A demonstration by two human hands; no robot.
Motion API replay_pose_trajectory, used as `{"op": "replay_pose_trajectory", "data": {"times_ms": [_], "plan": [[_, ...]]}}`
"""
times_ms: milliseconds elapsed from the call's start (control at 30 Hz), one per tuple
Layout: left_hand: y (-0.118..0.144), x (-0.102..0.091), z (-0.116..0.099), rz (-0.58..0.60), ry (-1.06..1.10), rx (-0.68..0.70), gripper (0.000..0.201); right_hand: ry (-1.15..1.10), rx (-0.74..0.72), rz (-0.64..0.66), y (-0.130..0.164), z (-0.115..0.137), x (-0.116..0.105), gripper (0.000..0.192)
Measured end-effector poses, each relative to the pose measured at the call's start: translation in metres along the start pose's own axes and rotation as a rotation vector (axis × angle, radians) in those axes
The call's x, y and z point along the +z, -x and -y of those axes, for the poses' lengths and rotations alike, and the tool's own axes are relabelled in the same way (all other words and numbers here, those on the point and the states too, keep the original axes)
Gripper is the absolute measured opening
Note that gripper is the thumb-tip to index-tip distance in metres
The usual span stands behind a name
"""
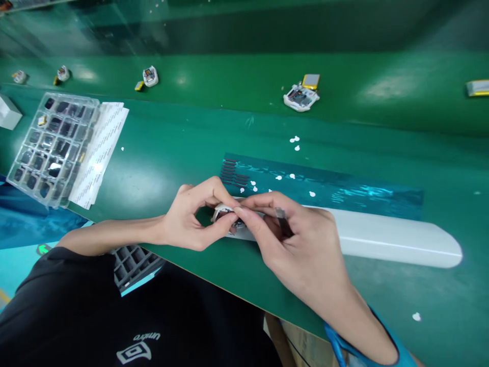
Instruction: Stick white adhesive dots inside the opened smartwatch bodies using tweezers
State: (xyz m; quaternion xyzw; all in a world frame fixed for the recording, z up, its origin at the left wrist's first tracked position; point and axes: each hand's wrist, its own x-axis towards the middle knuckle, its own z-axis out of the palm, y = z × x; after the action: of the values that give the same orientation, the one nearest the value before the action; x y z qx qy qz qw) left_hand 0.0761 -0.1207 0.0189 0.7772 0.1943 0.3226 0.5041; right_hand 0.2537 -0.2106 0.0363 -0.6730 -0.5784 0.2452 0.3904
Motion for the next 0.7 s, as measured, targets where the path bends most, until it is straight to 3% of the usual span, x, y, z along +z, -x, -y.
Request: {"op": "replay_pose_trajectory", "data": {"times_ms": [133,267,367,433,533,633,700], "plan": [[-0.002,-0.003,0.000,0.102,0.102,-0.061,0.013,-0.007,0.052,-0.079,0.002,0.002,0.002,0.020],[-0.008,-0.009,-0.005,0.110,0.220,-0.184,0.016,-0.004,0.071,-0.114,0.002,0.002,-0.002,0.029],[-0.018,-0.023,-0.012,0.128,0.160,-0.228,0.013,-0.236,0.114,-0.085,-0.005,-0.009,-0.014,0.049],[-0.025,-0.036,-0.018,0.185,0.038,-0.204,0.009,-0.408,0.045,-0.066,-0.013,-0.017,-0.021,0.060],[-0.032,-0.053,-0.023,0.380,-0.125,-0.131,0.010,-0.415,0.105,-0.119,-0.023,-0.022,-0.026,0.064],[-0.032,-0.058,-0.022,0.634,-0.228,-0.049,0.015,-0.404,0.258,-0.022,-0.027,-0.017,-0.025,0.076],[-0.029,-0.056,-0.019,0.742,-0.352,0.016,0.019,-0.378,0.290,0.034,-0.027,-0.013,-0.024,0.072]]}}
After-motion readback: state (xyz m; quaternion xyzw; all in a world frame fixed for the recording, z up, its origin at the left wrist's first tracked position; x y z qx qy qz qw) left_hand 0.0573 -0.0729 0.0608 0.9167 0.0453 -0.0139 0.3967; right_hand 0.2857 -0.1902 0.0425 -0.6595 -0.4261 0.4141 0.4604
